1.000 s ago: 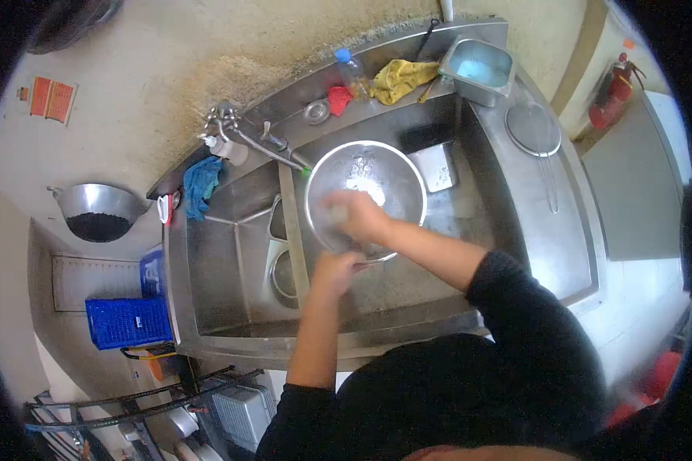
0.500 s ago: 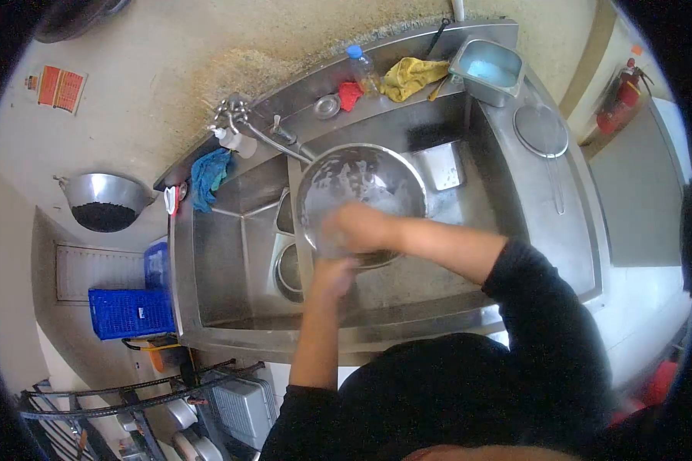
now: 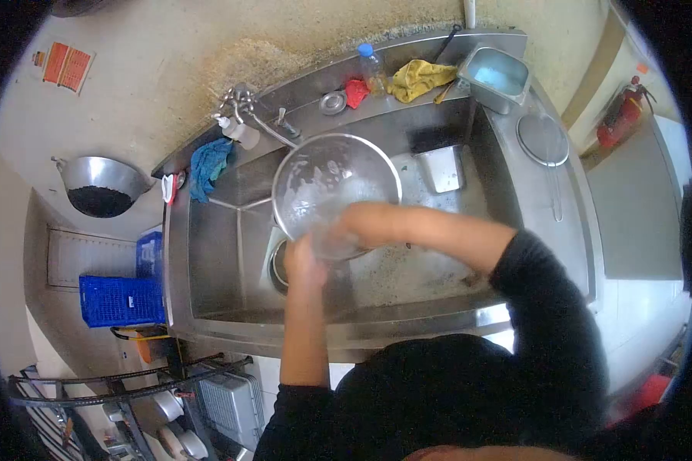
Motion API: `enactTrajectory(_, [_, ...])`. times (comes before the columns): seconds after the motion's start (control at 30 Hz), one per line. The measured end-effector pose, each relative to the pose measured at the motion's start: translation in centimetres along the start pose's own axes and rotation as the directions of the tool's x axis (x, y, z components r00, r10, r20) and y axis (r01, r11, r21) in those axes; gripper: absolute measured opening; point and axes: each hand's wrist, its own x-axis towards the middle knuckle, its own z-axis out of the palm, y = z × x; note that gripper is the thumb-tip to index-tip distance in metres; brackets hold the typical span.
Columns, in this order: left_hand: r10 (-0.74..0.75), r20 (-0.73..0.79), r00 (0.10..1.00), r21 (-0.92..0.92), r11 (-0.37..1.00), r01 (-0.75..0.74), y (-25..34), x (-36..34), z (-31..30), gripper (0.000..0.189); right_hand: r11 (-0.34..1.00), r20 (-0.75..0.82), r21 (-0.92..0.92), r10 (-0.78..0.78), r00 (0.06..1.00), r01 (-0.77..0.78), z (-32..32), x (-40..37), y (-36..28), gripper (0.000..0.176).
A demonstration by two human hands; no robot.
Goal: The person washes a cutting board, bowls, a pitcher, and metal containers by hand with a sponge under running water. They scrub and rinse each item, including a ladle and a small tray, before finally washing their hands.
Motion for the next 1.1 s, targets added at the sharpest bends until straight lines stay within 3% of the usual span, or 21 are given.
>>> enactTrajectory(0.07, [0.181, -0.046, 0.982, 0.296, 0.942, -0.160, 0.0, -1.9, 1.1, 0.054, 0.931, 0.232, -0.347, -0.037, 0.972, 0.118, -1.2, -1.7, 1.6, 0.031])
enactTrajectory(0.1, [0.177, -0.053, 0.983, 0.295, 0.943, -0.154, -0.3, -2.1, 1.1, 0.054, 0.933, 0.237, -0.341, -0.037, 0.971, 0.119, -1.4, -2.3, 1.8, 0.031])
enactTrajectory(0.17, [0.355, -0.035, 0.934, 0.601, 0.755, -0.264, -0.7, -2.2, 1.7, 0.061, 0.825, 0.173, -0.564, 0.154, 0.973, -0.030, -1.9, -3.1, 1.9, 0.036])
enactTrajectory(0.2, [0.376, 0.005, 0.926, 0.495, 0.804, -0.329, -0.8, -2.2, 2.6, 0.063, 0.823, 0.175, -0.567, 0.155, 0.972, -0.029, -1.1, -3.0, 1.7, 0.036])
enactTrajectory(0.23, [0.376, 0.009, 0.926, 0.492, 0.805, -0.332, -1.8, -1.5, 2.7, 0.063, 0.922, 0.010, -0.369, 0.129, 0.992, -0.117, 0.6, -2.8, 1.4, 0.037])
enactTrajectory(0.27, [0.468, 0.006, 0.884, 0.558, 0.732, -0.391, -3.1, -0.5, 2.4, 0.063, 0.976, -0.160, -0.142, 0.140, 0.977, -0.163, 2.3, -2.7, 1.0, 0.039])
enactTrajectory(0.3, [0.557, 0.009, 0.831, 0.621, 0.648, -0.441, -4.1, 0.1, 2.5, 0.064, 0.975, -0.162, -0.146, 0.142, 0.976, -0.166, 3.7, -2.6, 0.3, 0.039])
enactTrajectory(0.37, [0.556, -0.019, 0.831, 0.497, 0.726, -0.475, -2.7, -1.8, 4.8, 0.065, 0.988, -0.397, -0.089, 0.082, 0.914, -0.128, 5.8, -2.2, -0.7, 0.038])
enactTrajectory(0.43, [0.467, -0.085, 0.880, 0.517, 0.776, -0.362, -1.4, -2.7, 3.9, 0.064, 0.983, -0.298, -0.167, 0.023, 0.954, -0.076, 4.6, -3.6, 0.5, 0.029])
enactTrajectory(0.5, [0.486, 0.022, 0.874, 0.538, 0.731, -0.420, -1.3, -2.4, 2.0, 0.063, 0.870, 0.048, -0.487, -0.059, 0.997, 0.075, 1.5, -5.3, 1.5, 0.029])
enactTrajectory(0.6, [0.492, -0.006, 0.870, 0.519, 0.746, -0.418, -1.2, -2.7, 3.2, 0.061, 0.798, 0.007, -0.595, -0.116, 0.993, 0.097, 0.0, -6.3, 2.1, 0.029])
enactTrajectory(0.67, [0.668, 0.080, 0.740, 0.623, 0.546, -0.560, -2.5, -1.9, 3.4, 0.059, 0.863, -0.081, -0.505, -0.058, 0.995, 0.009, 2.5, -5.2, 0.6, 0.029])
enactTrajectory(0.7, [0.664, 0.081, 0.743, 0.620, 0.550, -0.560, -3.5, -1.1, 2.7, 0.059, 0.914, -0.168, -0.399, 0.012, 0.986, -0.079, 4.0, -5.0, -0.3, 0.029])
enactTrajectory(0.73, [0.664, 0.088, 0.742, 0.677, 0.507, -0.534, -4.6, 0.0, 1.7, 0.058, 0.912, -0.166, -0.403, 0.015, 0.986, -0.082, 5.1, -5.3, -1.0, 0.029])
enactTrajectory(0.77, [0.669, 0.095, 0.737, 0.729, 0.457, -0.509, -5.3, 0.7, 1.4, 0.057, 0.931, -0.293, -0.360, -0.043, 0.955, -0.068, 6.0, -5.5, -1.5, 0.028])
enactTrajectory(0.8, [0.547, -0.006, 0.837, 0.526, 0.714, -0.462, -4.2, -1.5, 3.8, 0.057, 0.948, -0.419, -0.315, -0.097, 0.903, -0.045, 6.5, -5.4, -1.3, 0.026])
enactTrajectory(0.83, [0.543, -0.010, 0.839, 0.535, 0.712, -0.455, -3.3, -2.0, 3.8, 0.057, 0.952, -0.421, -0.304, -0.092, 0.902, -0.044, 6.6, -5.8, 0.4, 0.026])
enactTrajectory(0.9, [0.434, 0.083, 0.897, 0.582, 0.710, -0.397, -1.6, -3.1, 2.9, 0.063, 0.853, -0.146, -0.493, -0.276, 0.950, 0.172, 6.1, -7.9, 4.7, 0.026])
enactTrajectory(0.97, [0.412, 0.018, 0.911, 0.459, 0.806, -0.373, -1.4, -3.3, 3.7, 0.064, 0.850, -0.119, -0.510, -0.224, 0.967, 0.134, 3.3, -8.5, 4.9, 0.027])
enactTrajectory(1.03, [0.522, 0.119, 0.845, 0.573, 0.659, -0.488, -2.6, -1.6, 2.4, 0.064, 0.849, -0.089, -0.519, -0.162, 0.983, 0.093, 3.0, -8.4, 4.0, 0.027])
enactTrajectory(1.1, [0.473, 0.122, 0.872, 0.611, 0.657, -0.442, -3.1, -1.7, 3.5, 0.064, 0.938, -0.115, -0.344, -0.090, 0.989, 0.045, 4.6, -6.4, 1.6, 0.029])
